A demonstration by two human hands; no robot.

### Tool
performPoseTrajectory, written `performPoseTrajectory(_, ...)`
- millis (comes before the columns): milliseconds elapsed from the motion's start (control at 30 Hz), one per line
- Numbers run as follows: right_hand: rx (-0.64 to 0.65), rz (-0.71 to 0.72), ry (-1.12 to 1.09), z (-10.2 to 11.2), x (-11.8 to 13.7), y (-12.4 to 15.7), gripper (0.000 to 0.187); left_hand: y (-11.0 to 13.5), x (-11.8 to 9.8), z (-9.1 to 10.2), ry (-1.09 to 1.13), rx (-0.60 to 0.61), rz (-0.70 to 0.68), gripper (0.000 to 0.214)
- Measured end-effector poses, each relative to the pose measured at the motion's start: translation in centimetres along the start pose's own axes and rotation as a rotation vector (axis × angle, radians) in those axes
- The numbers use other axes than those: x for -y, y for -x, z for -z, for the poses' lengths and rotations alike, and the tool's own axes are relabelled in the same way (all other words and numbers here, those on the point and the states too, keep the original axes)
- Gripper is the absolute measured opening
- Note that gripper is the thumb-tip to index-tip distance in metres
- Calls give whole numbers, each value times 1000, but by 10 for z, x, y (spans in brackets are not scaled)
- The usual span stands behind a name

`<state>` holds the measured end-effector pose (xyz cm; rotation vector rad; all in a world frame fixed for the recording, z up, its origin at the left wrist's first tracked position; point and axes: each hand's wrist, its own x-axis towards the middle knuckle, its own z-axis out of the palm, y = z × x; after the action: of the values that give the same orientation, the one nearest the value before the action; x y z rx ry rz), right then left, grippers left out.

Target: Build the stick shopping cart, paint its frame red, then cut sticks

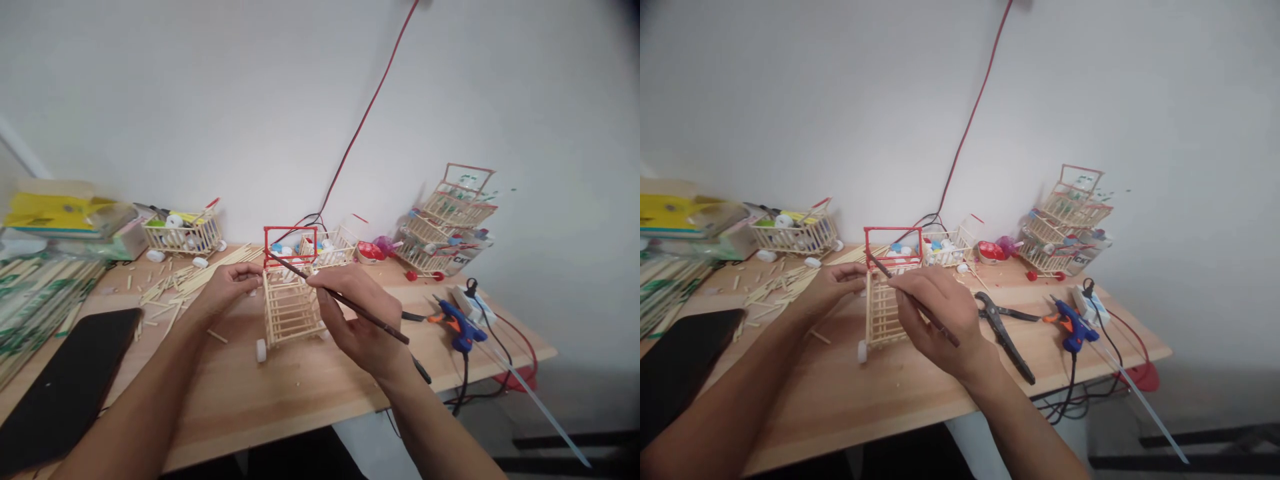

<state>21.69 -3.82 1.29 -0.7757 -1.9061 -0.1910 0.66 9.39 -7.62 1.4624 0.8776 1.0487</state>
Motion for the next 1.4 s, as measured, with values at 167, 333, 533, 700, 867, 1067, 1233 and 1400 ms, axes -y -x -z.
performPoseTrajectory(167,46,8,-4,4,5,2,25,2,-2,-1,-11,4,-9,30)
performPoseTrajectory(333,89,-5,-7,-1,6,3,25,3,-5,-2,-9,-4,-23,26)
performPoseTrajectory(533,136,-7,-5,-5,8,10,26,2,-3,-1,-13,-22,-6,27)
performPoseTrajectory(700,97,-48,-18,-5,8,13,26,1,0,-1,-1,-6,-9,30)
performPoseTrajectory(867,-7,-89,-38,-6,9,14,26,2,-1,-1,-22,-9,-6,35)
performPoseTrajectory(1067,-74,-120,-46,-7,11,17,24,2,-1,-1,-13,-1,-7,32)
performPoseTrajectory(1233,-138,-151,-23,-9,5,21,23,1,0,-1,4,-7,6,34)
performPoseTrajectory(1400,-154,-177,-22,-7,5,26,24,1,0,-1,7,0,6,32)
